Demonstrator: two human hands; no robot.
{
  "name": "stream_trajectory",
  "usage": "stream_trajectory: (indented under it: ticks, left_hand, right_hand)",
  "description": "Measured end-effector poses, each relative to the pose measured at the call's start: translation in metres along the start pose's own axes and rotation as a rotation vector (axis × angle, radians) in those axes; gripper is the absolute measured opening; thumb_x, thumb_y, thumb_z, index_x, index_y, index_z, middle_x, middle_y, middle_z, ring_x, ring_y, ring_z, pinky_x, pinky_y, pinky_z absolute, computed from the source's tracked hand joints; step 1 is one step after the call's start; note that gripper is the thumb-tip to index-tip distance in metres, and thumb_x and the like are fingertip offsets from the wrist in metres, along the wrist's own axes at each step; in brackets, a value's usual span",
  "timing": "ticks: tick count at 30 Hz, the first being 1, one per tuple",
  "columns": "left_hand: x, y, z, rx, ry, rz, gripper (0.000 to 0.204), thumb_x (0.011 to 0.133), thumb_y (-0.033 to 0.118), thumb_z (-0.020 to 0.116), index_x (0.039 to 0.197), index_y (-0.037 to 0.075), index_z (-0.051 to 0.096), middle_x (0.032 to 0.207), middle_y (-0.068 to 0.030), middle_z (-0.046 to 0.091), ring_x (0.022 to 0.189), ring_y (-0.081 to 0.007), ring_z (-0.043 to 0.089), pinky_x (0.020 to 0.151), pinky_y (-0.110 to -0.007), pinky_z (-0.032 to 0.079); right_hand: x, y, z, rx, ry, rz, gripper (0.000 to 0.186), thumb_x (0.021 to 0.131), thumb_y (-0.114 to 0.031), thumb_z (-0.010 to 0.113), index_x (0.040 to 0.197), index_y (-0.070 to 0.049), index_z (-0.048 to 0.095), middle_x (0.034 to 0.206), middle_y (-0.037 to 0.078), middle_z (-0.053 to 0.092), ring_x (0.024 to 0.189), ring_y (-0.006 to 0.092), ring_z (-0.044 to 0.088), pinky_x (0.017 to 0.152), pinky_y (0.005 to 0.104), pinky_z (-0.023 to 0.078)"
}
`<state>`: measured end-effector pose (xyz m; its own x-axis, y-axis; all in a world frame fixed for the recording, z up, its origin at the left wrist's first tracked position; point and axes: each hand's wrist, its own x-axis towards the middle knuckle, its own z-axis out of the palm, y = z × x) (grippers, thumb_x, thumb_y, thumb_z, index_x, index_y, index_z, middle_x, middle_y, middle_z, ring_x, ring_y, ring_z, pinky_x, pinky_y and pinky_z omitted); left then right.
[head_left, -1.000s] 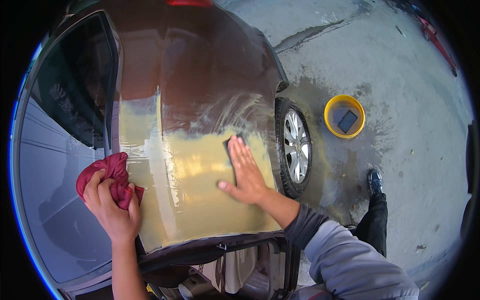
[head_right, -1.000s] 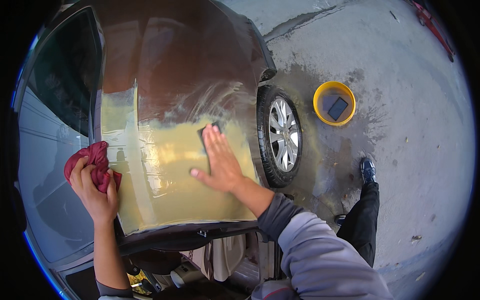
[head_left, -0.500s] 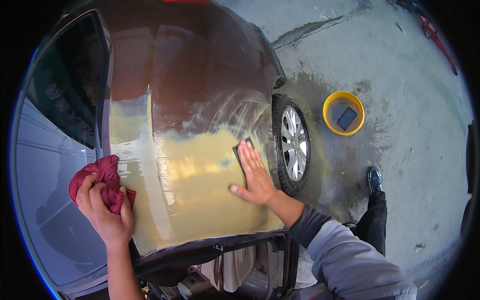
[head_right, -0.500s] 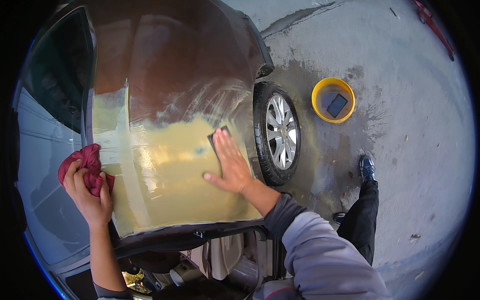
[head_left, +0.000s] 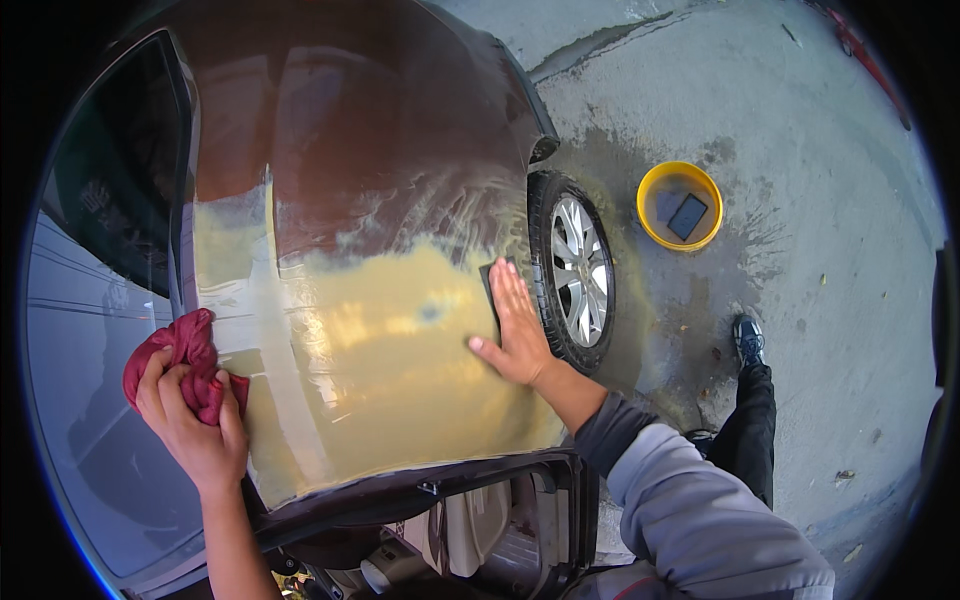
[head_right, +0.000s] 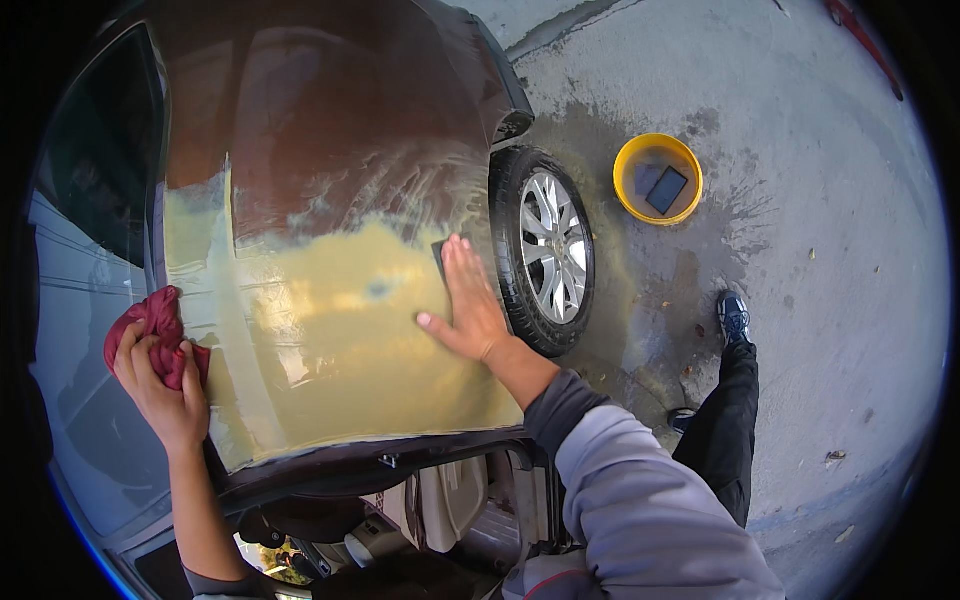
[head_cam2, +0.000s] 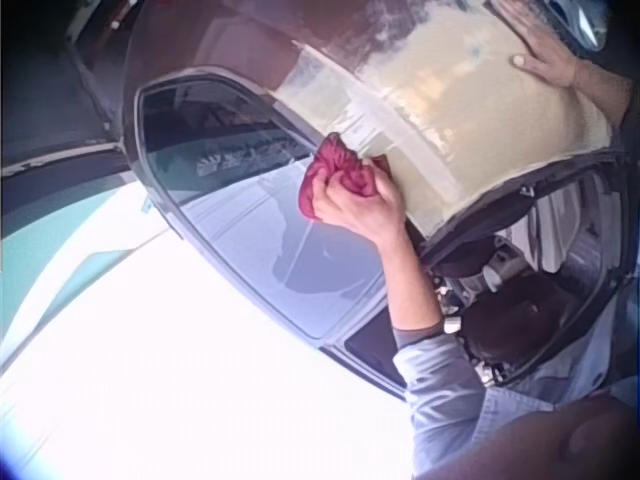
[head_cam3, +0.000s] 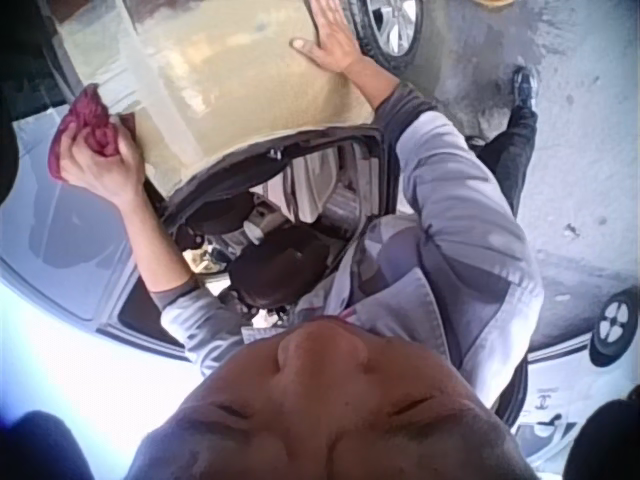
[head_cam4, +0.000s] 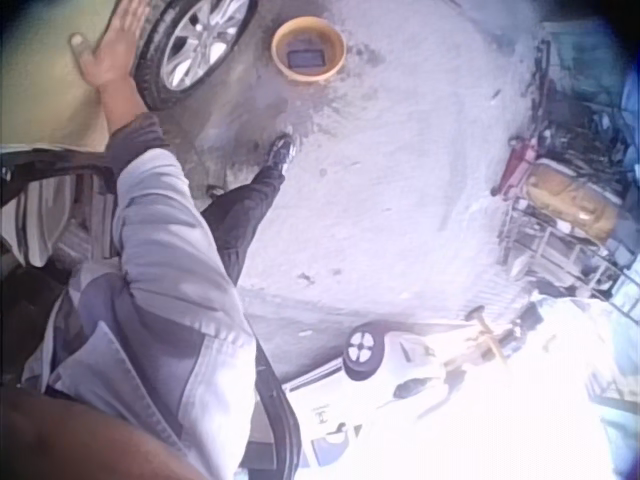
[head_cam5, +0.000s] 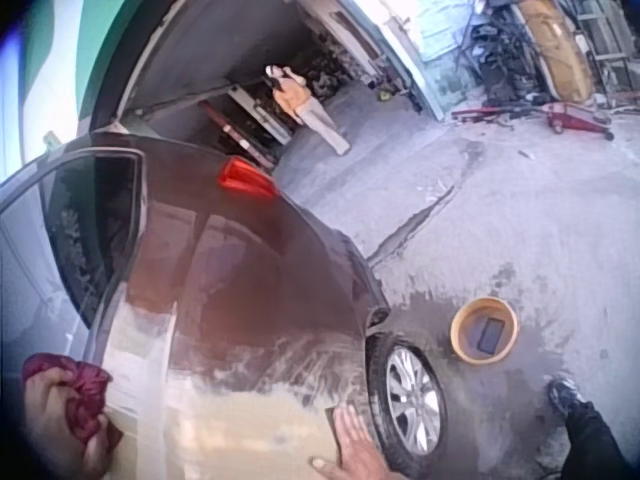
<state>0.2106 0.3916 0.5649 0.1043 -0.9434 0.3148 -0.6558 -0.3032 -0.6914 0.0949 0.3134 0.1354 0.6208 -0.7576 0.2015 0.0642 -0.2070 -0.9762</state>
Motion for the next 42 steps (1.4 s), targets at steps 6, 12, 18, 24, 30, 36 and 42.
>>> stream_trajectory:
  ticks: [6,12,18,24,30,36,42]
  left_hand:
    - [-0.001,-0.001,0.000,-0.001,-0.001,-0.003,0.034,0.089,0.013,0.080,0.115,-0.002,0.064,0.140,-0.0204,0.061,0.128,-0.0444,0.055,0.114,-0.053,0.039]
    - [-0.001,0.000,-0.001,0.005,-0.003,0.000,0.033,0.089,0.013,0.079,0.115,-0.002,0.064,0.140,-0.0203,0.061,0.128,-0.0443,0.054,0.114,-0.053,0.039]
    - [0.000,0.000,0.000,-0.007,0.004,0.002,0.034,0.090,0.014,0.079,0.116,-0.001,0.064,0.140,-0.0201,0.061,0.128,-0.0442,0.055,0.114,-0.053,0.039]
    - [0.000,-0.001,-0.001,0.003,-0.004,-0.001,0.035,0.089,0.014,0.080,0.116,-0.002,0.064,0.140,-0.0207,0.061,0.128,-0.0444,0.055,0.114,-0.054,0.039]
    - [0.001,0.000,-0.001,-0.011,0.011,0.009,0.035,0.088,0.014,0.080,0.116,-0.001,0.064,0.139,-0.0211,0.061,0.127,-0.0450,0.056,0.112,-0.054,0.039]
    - [0.002,0.001,-0.001,-0.009,0.023,0.006,0.034,0.087,0.014,0.080,0.114,0.000,0.065,0.137,-0.0208,0.062,0.125,-0.0448,0.056,0.111,-0.054,0.040]
    - [0.003,0.002,-0.002,-0.024,0.012,-0.014,0.035,0.083,0.014,0.081,0.112,0.001,0.066,0.134,-0.0195,0.064,0.123,-0.0436,0.057,0.109,-0.055,0.040]
  right_hand:
    - [-0.057,-0.028,0.006,0.103,-0.197,-0.095,0.117,0.097,-0.063,0.063,0.170,0.011,0.010,0.177,0.036,0.012,0.168,0.0463,0.009,0.136,0.0537,0.008]
    - [-0.019,-0.002,-0.003,0.059,0.031,0.054,0.124,0.094,-0.071,0.065,0.171,0.010,0.009,0.177,0.035,0.012,0.167,0.0486,0.007,0.136,0.0562,0.007]
    - [-0.056,-0.017,0.006,0.108,-0.148,-0.068,0.125,0.094,-0.070,0.064,0.170,0.011,0.008,0.177,0.037,0.010,0.166,0.0517,0.009,0.135,0.0575,0.007]
    - [-0.048,0.005,0.011,0.058,0.004,0.088,0.122,0.096,-0.065,0.064,0.170,0.012,0.004,0.178,0.036,0.007,0.167,0.0513,0.004,0.135,0.0572,0.004]
    - [-0.034,-0.010,0.007,0.065,-0.067,0.124,0.123,0.099,-0.067,0.062,0.169,0.013,0.000,0.178,0.036,0.002,0.167,0.0512,0.001,0.135,0.0562,0.003]
    - [-0.031,-0.014,0.015,0.074,-0.059,0.257,0.121,0.100,-0.064,0.062,0.169,0.014,0.000,0.178,0.037,0.003,0.167,0.0508,-0.002,0.135,0.0556,0.000]
    - [-0.043,-0.023,0.035,0.056,0.009,0.162,0.125,0.098,-0.066,0.064,0.168,0.015,0.001,0.177,0.039,0.003,0.167,0.0520,-0.002,0.134,0.0583,-0.001]
